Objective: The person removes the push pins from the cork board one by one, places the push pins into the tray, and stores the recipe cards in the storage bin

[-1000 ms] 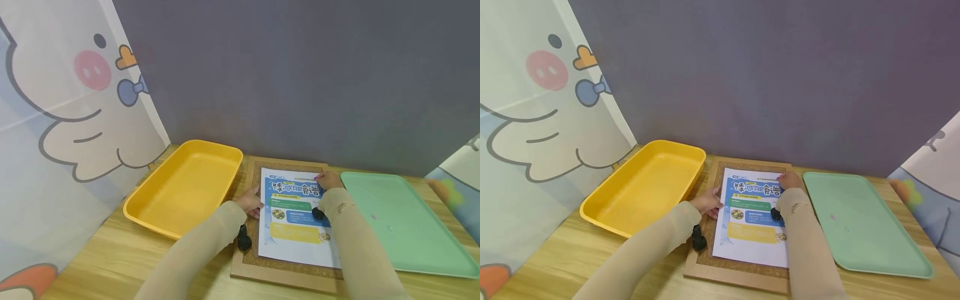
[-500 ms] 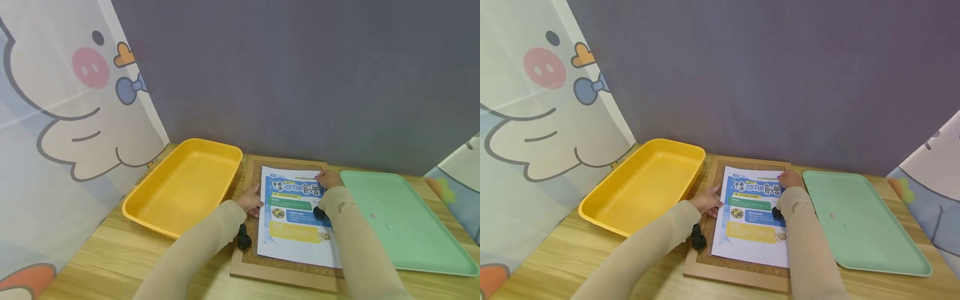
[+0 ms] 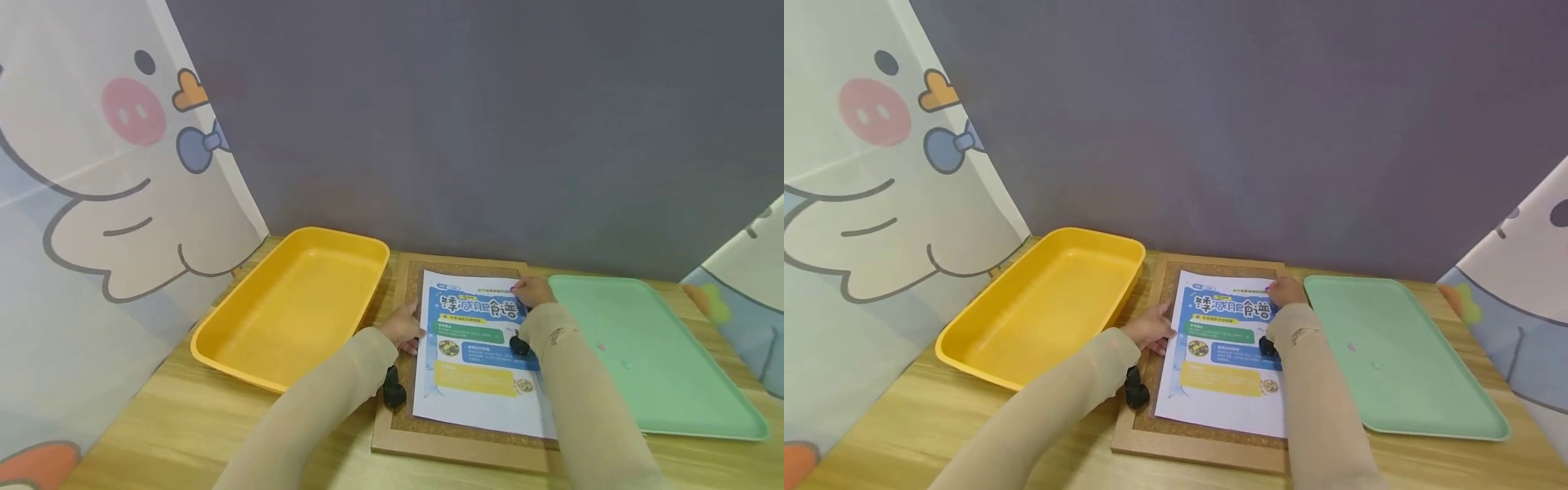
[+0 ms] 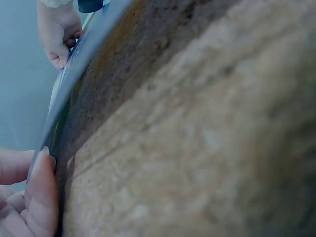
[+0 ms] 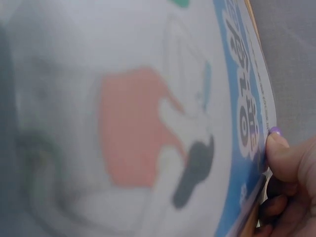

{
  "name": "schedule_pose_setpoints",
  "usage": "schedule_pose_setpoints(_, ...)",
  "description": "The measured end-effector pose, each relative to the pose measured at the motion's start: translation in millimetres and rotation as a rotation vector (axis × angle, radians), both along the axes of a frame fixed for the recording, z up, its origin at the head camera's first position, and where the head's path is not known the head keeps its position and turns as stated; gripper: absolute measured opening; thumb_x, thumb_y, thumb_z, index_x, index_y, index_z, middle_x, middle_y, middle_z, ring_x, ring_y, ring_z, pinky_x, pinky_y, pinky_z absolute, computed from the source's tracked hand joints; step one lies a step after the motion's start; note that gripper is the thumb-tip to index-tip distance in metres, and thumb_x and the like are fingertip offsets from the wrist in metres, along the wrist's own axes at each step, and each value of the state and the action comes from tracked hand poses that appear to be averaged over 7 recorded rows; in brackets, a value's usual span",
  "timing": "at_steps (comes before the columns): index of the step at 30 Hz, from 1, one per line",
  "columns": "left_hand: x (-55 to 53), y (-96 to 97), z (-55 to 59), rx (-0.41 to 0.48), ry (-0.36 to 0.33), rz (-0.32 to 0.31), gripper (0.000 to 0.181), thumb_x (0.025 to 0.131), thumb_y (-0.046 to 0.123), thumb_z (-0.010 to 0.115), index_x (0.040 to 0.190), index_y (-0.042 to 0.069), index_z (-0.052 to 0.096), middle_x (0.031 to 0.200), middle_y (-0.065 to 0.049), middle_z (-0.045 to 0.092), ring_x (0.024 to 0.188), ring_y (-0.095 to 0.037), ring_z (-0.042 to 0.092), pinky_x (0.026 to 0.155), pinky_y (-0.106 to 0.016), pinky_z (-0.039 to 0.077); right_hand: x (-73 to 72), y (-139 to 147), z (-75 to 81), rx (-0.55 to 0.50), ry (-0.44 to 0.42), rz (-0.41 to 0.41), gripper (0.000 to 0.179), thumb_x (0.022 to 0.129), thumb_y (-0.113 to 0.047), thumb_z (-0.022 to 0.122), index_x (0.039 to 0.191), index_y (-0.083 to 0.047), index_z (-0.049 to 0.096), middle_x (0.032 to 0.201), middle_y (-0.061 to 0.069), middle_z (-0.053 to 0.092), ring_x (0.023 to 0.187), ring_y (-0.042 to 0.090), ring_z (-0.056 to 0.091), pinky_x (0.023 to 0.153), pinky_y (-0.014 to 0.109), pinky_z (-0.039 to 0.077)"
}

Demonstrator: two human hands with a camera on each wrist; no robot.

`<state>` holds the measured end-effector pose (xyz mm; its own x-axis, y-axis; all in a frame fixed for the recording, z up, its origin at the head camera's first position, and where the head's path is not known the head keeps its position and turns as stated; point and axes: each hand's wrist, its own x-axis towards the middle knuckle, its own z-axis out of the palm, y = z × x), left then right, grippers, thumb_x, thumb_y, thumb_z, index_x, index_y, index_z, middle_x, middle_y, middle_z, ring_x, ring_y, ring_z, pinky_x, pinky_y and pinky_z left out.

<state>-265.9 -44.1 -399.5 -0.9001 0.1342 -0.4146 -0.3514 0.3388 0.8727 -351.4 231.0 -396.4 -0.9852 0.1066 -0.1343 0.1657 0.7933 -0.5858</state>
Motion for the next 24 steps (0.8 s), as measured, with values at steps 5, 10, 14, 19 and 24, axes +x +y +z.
schedule_pose_setpoints(5, 0.6, 1.6, -2.9, 0.001, -0.002, 0.01, 0.084, 0.089, -0.009, 0.058, 0.155, 0.015, 0.013, 0.098, -0.019, 0.057, 0.048, -0.016, 0.047, 0.042, -0.024, 0.046, 2.3, 3.6, -1.1, -0.004, 0.008, 0.034, 0.013, 0.094, -0.006, 0.051, 0.095, 0.004, 0.059, 0.091, 0.018, 0.056, 0.087, 0.033, 0.05, 0.078, 0.044, 0.041)
schedule_pose_setpoints(10, 0.9, 2.9, -4.7, 0.007, 0.01, 0.016, 0.082, 0.089, -0.009, 0.058, 0.155, 0.015, 0.016, 0.11, -0.022, 0.055, 0.051, -0.017, 0.047, 0.043, -0.025, 0.046, -0.8, 8.7, -5.7, -0.062, -0.029, 0.015, 0.014, 0.094, -0.007, 0.05, 0.096, 0.004, 0.059, 0.093, 0.017, 0.054, 0.09, 0.033, 0.05, 0.081, 0.045, 0.041)
schedule_pose_setpoints(14, 1.5, 2.5, -6.7, 0.0, 0.004, 0.016, 0.081, 0.088, -0.009, 0.059, 0.154, 0.015, 0.019, 0.106, -0.021, 0.056, 0.053, -0.018, 0.049, 0.044, -0.026, 0.047, -4.4, 16.0, -8.8, -0.107, -0.093, 0.033, 0.014, 0.096, -0.01, 0.048, 0.095, 0.001, 0.057, 0.094, 0.016, 0.053, 0.092, 0.032, 0.049, 0.082, 0.044, 0.04)
schedule_pose_setpoints(19, 1.0, 2.4, -3.7, 0.003, 0.01, 0.009, 0.081, 0.088, -0.01, 0.058, 0.154, 0.015, 0.02, 0.094, -0.017, 0.055, 0.054, -0.019, 0.049, 0.044, -0.026, 0.048, -4.8, 24.9, -3.5, -0.183, -0.103, 0.07, 0.012, 0.096, -0.008, 0.049, 0.091, 0.0, 0.056, 0.096, 0.016, 0.052, 0.098, 0.035, 0.047, 0.087, 0.046, 0.037)
schedule_pose_setpoints(24, -0.7, 2.1, -0.6, 0.002, 0.02, 0.018, 0.078, 0.089, -0.009, 0.057, 0.154, 0.013, 0.021, 0.09, -0.017, 0.057, 0.053, -0.019, 0.049, 0.044, -0.026, 0.048, -3.5, 25.7, 6.7, -0.259, -0.104, 0.072, 0.014, 0.096, -0.008, 0.05, 0.084, -0.004, 0.054, 0.096, 0.014, 0.052, 0.101, 0.034, 0.045, 0.09, 0.045, 0.035)
